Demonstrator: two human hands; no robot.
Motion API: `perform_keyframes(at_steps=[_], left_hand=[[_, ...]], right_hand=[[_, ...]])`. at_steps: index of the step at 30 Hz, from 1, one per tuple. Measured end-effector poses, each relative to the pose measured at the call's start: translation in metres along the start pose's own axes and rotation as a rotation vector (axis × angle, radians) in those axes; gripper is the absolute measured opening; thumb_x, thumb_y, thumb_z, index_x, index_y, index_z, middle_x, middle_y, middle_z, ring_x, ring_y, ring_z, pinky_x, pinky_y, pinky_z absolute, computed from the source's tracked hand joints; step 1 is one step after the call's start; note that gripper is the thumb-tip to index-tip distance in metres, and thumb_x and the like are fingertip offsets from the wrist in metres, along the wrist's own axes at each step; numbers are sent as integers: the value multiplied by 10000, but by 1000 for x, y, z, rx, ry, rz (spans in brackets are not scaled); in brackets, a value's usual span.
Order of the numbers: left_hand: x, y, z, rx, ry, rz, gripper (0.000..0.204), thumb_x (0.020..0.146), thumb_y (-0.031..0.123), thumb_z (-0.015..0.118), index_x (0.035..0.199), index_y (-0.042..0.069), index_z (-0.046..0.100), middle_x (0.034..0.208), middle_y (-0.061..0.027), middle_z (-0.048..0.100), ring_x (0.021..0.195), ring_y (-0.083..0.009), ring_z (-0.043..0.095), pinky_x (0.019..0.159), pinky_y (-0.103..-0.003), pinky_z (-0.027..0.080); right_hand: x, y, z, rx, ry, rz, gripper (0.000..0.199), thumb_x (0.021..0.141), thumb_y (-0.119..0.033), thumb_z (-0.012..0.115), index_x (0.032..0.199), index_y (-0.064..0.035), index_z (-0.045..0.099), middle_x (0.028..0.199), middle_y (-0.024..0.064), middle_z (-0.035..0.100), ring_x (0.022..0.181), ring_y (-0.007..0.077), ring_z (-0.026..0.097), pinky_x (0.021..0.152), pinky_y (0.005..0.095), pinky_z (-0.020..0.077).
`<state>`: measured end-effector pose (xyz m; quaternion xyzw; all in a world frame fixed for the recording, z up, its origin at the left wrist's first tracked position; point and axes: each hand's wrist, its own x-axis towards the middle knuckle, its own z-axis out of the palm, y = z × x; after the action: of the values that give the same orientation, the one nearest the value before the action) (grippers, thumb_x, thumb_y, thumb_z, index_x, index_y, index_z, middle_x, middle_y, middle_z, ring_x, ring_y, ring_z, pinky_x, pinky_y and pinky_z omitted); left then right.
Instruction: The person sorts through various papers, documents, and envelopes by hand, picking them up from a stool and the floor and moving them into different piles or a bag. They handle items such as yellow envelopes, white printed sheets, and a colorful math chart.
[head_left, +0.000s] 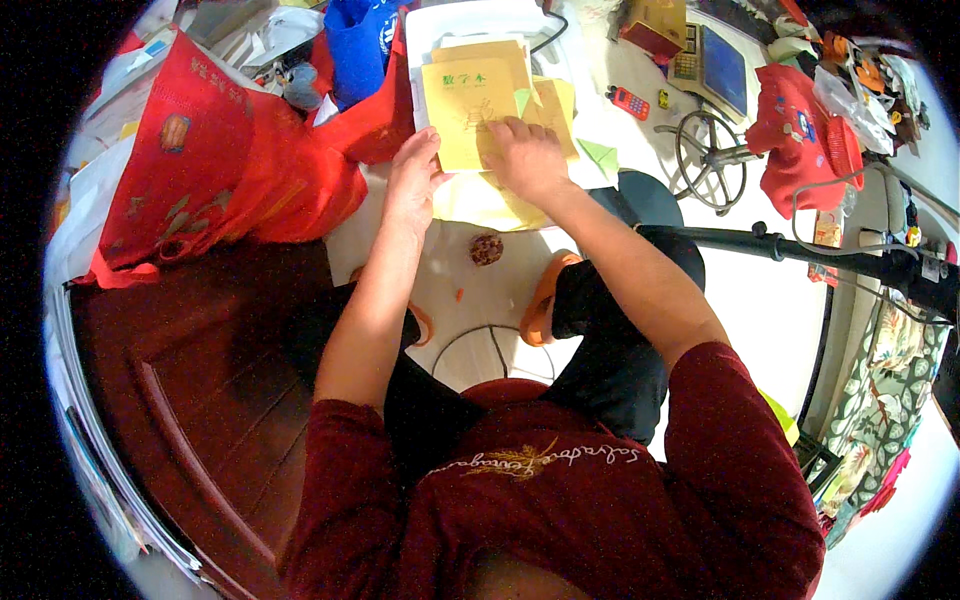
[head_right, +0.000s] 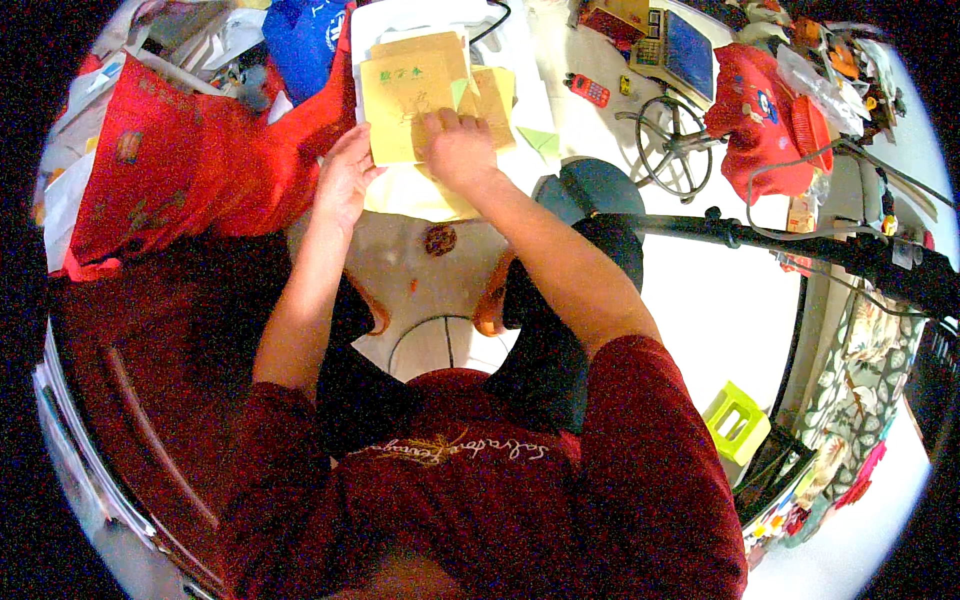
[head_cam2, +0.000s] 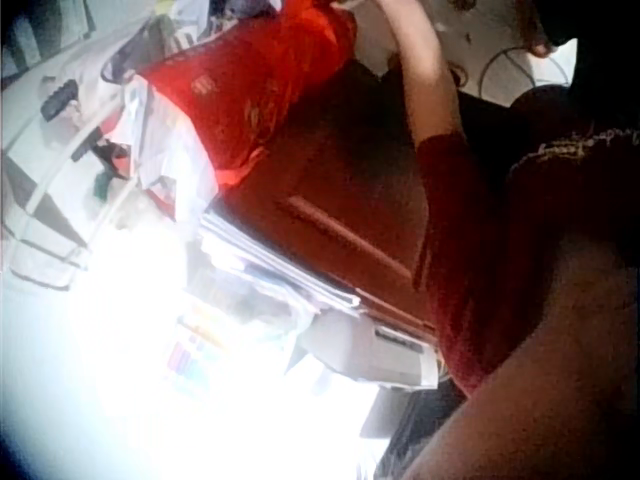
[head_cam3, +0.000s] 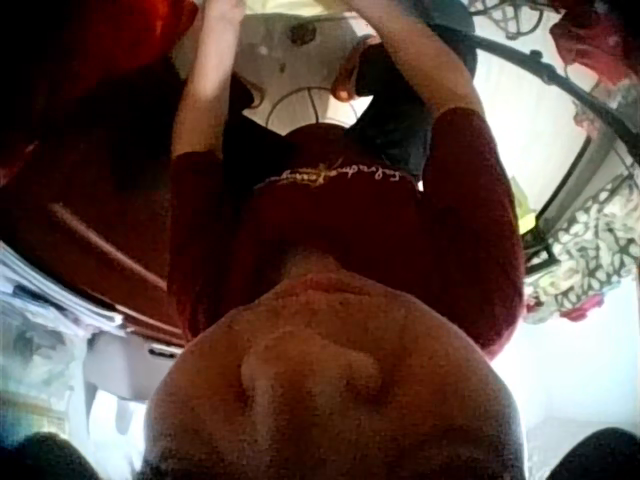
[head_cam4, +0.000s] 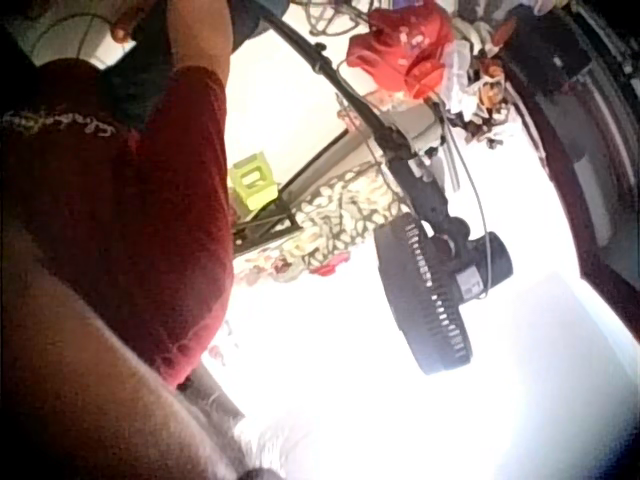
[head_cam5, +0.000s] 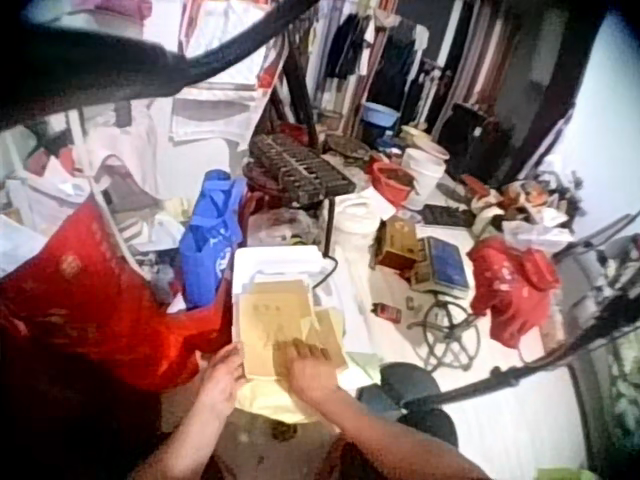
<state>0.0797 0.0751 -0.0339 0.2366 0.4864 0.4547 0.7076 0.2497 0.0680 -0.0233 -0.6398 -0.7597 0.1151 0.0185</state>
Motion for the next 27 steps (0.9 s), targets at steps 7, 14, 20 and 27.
perform_keyframes(at_steps=[7,14,20,27], left_hand=[[-6,4,0,-32,-117,60,376,855,160,522,1178,-10,431,1028,-120,576,886,-204,566,763,-305,460],[3,4,-8,-96,9,87,367,892,280,454,1160,30,452,1081,-114,541,944,-213,537,803,-353,444],[-12,22,1,-541,-83,205,509,885,493,343,1107,60,492,1009,-97,571,905,-229,568,812,-380,456],[-29,37,4,-500,-224,135,653,868,520,242,1277,27,370,1215,-183,476,1079,-313,497,920,-423,404]], right_hand=[[-12,3,-5,-69,205,-215,378,780,-353,581,1080,-123,572,1036,107,576,941,268,567,842,401,407],[-8,-16,-32,377,212,-164,229,836,-265,561,872,-56,648,689,111,596,646,193,598,611,298,467],[-35,-71,-61,1273,-179,-210,170,831,-155,618,847,15,627,758,-12,606,689,31,515,597,199,438],[-36,-74,-69,1495,-336,-75,134,797,-161,658,793,-28,645,690,-15,594,634,42,513,570,199,422]])
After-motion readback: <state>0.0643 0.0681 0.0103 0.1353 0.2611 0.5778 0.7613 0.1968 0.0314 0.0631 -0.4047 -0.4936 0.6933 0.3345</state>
